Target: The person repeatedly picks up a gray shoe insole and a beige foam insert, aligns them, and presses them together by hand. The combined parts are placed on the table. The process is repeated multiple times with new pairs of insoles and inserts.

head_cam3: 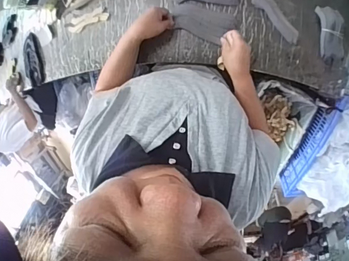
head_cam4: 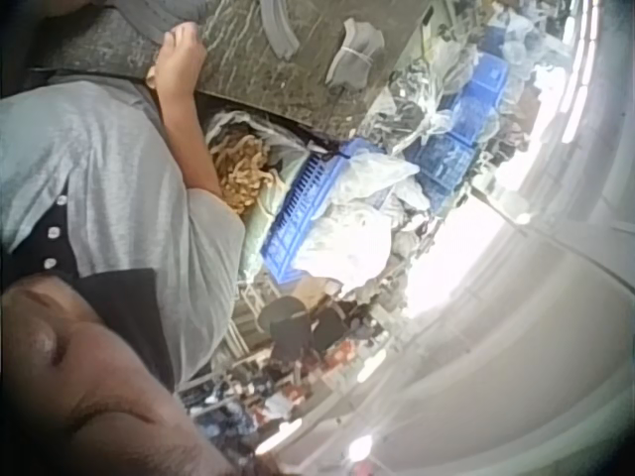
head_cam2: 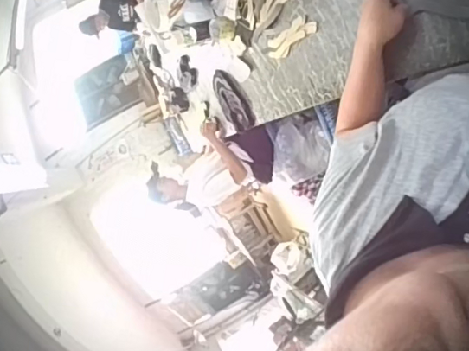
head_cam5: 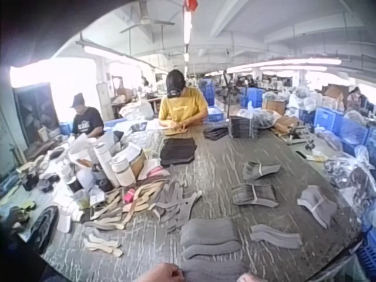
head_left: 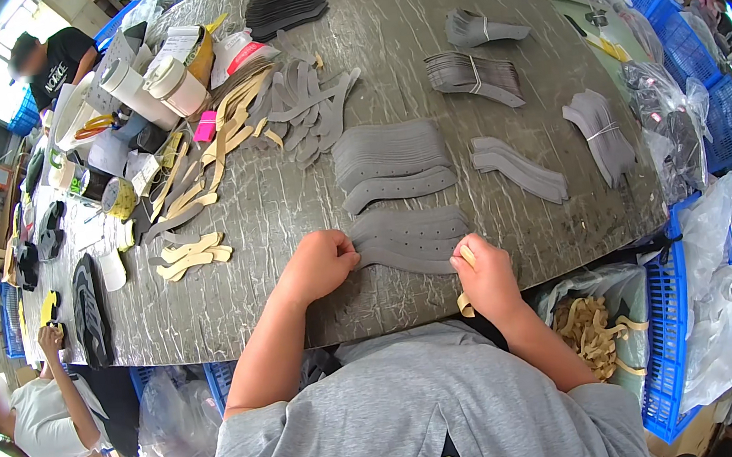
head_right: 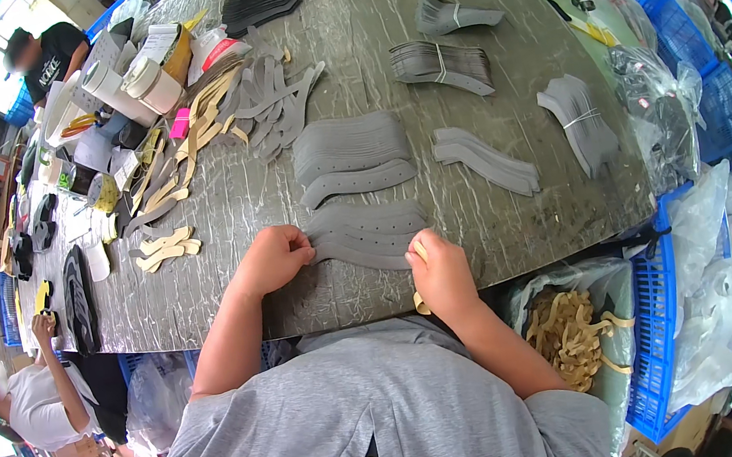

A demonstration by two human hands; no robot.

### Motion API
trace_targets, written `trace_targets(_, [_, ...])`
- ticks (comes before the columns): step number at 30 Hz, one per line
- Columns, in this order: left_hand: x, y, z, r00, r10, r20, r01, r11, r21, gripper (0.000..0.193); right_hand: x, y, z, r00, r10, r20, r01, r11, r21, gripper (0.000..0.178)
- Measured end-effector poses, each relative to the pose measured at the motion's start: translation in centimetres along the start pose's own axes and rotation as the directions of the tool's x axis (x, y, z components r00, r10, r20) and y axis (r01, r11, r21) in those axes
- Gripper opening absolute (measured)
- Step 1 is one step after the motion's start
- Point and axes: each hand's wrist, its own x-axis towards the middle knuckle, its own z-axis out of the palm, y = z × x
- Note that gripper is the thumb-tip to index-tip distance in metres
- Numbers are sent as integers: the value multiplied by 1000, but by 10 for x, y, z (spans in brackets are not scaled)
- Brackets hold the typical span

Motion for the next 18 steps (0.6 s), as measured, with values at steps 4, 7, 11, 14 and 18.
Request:
trace_targets(4, [0, 0, 0, 1000, 7, -4, -6, 1000, 22, 16, 2, 1, 2, 1000, -20, 3, 20, 999, -39, 14])
trace_targets(7, [0, -1, 1, 1000, 6, 5, -6, 1000, 20, 17, 2, 3, 4, 999, -35, 2, 35, 998, -52, 15])
trace_targets(11, [0, 0, 3, 998, 48, -34, -44, 995, 87, 17, 5, 6, 5, 996, -69, 50, 76, 985, -156, 16])
trace_targets(14, [-2, 5, 6, 995, 76, -69, -65, 987, 147, 17, 7, 4, 4, 995, -82, 56, 94, 957, -273, 18])
trace_targets(18, [0, -4, 8, 991, 114, -74, -105, 989, 108, 16, 14, 10, -18, 994, -97, 49, 103, 982, -156, 16])
